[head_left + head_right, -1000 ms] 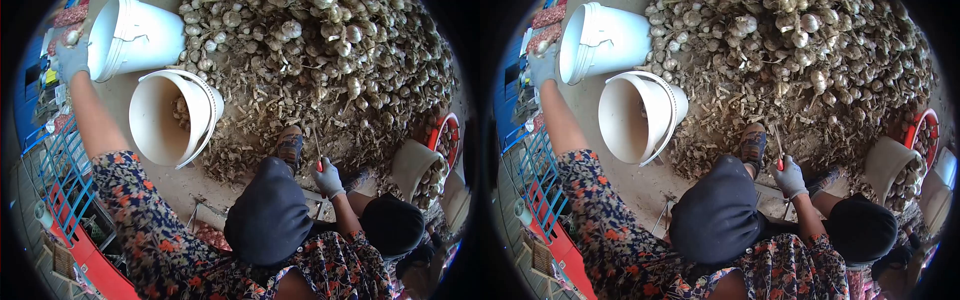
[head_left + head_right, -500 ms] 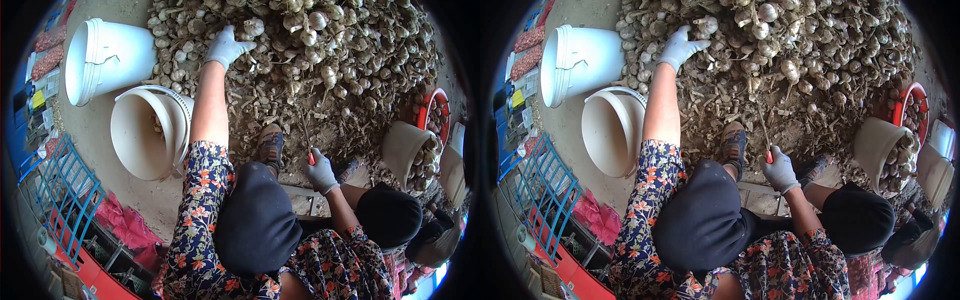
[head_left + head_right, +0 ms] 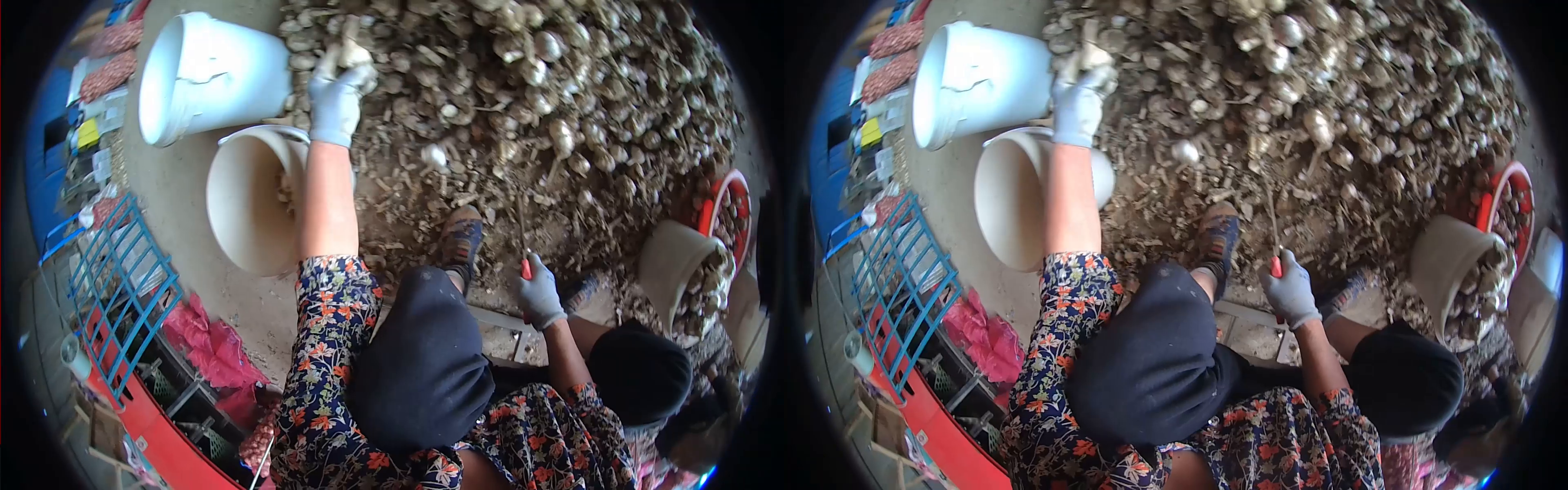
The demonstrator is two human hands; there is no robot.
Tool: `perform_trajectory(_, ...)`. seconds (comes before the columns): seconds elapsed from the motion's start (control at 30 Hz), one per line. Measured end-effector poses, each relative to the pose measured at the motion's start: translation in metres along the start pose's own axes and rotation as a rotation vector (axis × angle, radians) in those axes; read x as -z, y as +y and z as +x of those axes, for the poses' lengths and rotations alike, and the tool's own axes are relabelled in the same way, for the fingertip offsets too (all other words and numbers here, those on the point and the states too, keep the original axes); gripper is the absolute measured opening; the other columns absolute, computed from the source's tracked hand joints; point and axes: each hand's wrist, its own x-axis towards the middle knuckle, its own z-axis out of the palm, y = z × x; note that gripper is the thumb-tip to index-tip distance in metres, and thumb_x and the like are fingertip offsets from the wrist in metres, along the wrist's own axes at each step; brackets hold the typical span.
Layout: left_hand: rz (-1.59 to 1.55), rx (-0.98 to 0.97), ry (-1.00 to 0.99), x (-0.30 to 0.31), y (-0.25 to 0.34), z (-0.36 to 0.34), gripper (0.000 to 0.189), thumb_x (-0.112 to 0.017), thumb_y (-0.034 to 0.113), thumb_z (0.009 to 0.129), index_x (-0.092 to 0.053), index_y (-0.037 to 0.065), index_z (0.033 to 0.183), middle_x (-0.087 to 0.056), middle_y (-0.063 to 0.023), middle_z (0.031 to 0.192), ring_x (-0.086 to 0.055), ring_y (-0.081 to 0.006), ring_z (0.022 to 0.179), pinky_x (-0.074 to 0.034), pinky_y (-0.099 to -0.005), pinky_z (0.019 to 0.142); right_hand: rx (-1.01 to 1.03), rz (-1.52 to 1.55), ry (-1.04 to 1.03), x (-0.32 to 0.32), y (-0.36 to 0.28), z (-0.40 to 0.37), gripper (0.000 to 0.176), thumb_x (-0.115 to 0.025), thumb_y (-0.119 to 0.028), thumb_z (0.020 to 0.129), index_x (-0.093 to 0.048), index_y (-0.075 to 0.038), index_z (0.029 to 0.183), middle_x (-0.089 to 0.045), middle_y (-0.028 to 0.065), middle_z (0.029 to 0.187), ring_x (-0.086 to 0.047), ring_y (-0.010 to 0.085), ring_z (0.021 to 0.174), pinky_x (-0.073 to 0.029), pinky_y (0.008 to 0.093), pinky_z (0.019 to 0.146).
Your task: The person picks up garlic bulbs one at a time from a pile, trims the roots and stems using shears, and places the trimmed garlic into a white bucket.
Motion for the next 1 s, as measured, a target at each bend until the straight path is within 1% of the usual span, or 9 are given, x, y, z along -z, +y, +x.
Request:
perform_trajectory(0.17,-0.265,-0.299,0.076,0.097,0.173,0.068,0.011,-0.064,0.009,0.088,-0.058,0.006,0.097,-0.063,-0.0066,0.090,-0.061,-0.0157,0.073,-0.052,-0.0261,0.062,-0.034,0.047,0.010,-0.004,0.001,0.004,0.031,-0.063,-0.027,0.079,-0.048,0.000,0.086,-0.058,0.0254,0.075,-0.057,0.0464,0.076,-0.045,0.0466,0.065)
perform_trajectory(0.23,-0.143,-0.081,0.259,0.132,0.213,0.080,0.030,-0.068,0.021,0.085,-0.054,0.001,0.101,-0.062,-0.0091,0.087,-0.061,-0.0175,0.072,-0.049,-0.0253,0.056,0.022,0.034,0.059,-0.005,-0.003,0.001,0.030,-0.063,-0.026,0.079,-0.048,0.000,0.085,-0.058,0.0258,0.076,-0.056,0.0469,0.077,-0.045,0.0470,0.065)
perform_trajectory(0.37,0.498,-0.253,0.382,0.049,0.147,-0.013,0.023,-0.062,0.022,0.087,-0.063,0.002,0.098,-0.064,-0.0083,0.084,-0.059,-0.0151,0.071,-0.046,-0.0280,0.058,0.059,-0.011,0.031,-0.001,0.008,0.000,0.025,-0.061,-0.020,0.079,-0.051,0.000,0.089,-0.059,0.0273,0.078,-0.057,0.0474,0.080,-0.046,0.0477,0.066)
perform_trajectory(0.47,0.761,0.289,-0.059,0.010,0.045,-0.116,0.017,-0.058,0.018,0.089,-0.065,0.009,0.102,-0.065,-0.0006,0.088,-0.058,-0.0101,0.069,-0.047,-0.0264,0.062,0.017,0.010,0.012,-0.002,0.020,0.001,0.022,-0.060,-0.017,0.080,-0.052,0.001,0.089,-0.059,0.0279,0.078,-0.057,0.0465,0.080,-0.046,0.0477,0.065)
perform_trajectory(0.57,1.127,0.422,-0.170,0.060,-0.058,-0.185,0.012,-0.061,0.005,0.075,-0.068,0.000,0.084,-0.067,-0.0149,0.078,-0.066,-0.0204,0.070,-0.052,-0.0317,0.062,-0.038,-0.029,-0.030,0.002,0.014,-0.003,0.022,-0.059,-0.018,0.081,-0.051,0.001,0.089,-0.060,0.0274,0.078,-0.058,0.0460,0.080,-0.047,0.0478,0.067)
perform_trajectory(0.67,1.007,0.673,0.011,0.087,-0.092,-0.215,0.035,-0.067,0.012,0.073,-0.063,0.003,0.107,-0.067,-0.0191,0.092,-0.066,-0.0312,0.080,-0.052,-0.0386,0.073,-0.037,-0.066,-0.040,0.001,0.007,-0.001,0.022,-0.058,-0.020,0.082,-0.050,0.000,0.087,-0.060,0.0271,0.077,-0.058,0.0463,0.079,-0.046,0.0483,0.067)
perform_trajectory(0.73,1.321,0.264,-0.223,0.073,-0.101,-0.220,0.050,-0.073,0.013,0.072,-0.057,0.003,0.118,-0.064,-0.0190,0.109,-0.063,-0.0314,0.098,-0.050,-0.0371,0.084,-0.039,-0.060,-0.047,-0.004,0.005,-0.002,0.022,-0.058,-0.020,0.082,-0.050,0.000,0.086,-0.060,0.0270,0.077,-0.058,0.0464,0.079,-0.046,0.0486,0.067)
perform_trajectory(0.87,1.607,0.597,-0.483,0.063,-0.135,-0.196,0.062,-0.076,0.021,0.067,-0.053,0.007,0.123,-0.059,-0.0210,0.115,-0.056,-0.0393,0.109,-0.045,-0.0407,0.093,0.024,-0.080,-0.037,-0.008,-0.008,-0.004,0.022,-0.057,-0.021,0.084,-0.050,-0.001,0.089,-0.060,0.0268,0.077,-0.059,0.0454,0.079,-0.046,0.0492,0.068)
perform_trajectory(1.0,0.214,0.467,-0.209,0.029,-0.071,-0.180,0.053,-0.075,-0.003,0.071,-0.053,-0.002,0.119,-0.062,-0.0073,0.102,-0.059,-0.0114,0.093,-0.051,-0.0256,0.079,0.150,-0.300,-0.037,-0.016,-0.024,-0.002,0.027,-0.056,-0.022,0.085,-0.049,-0.002,0.100,-0.062,0.0241,0.082,-0.061,0.0417,0.082,-0.048,0.0491,0.072)
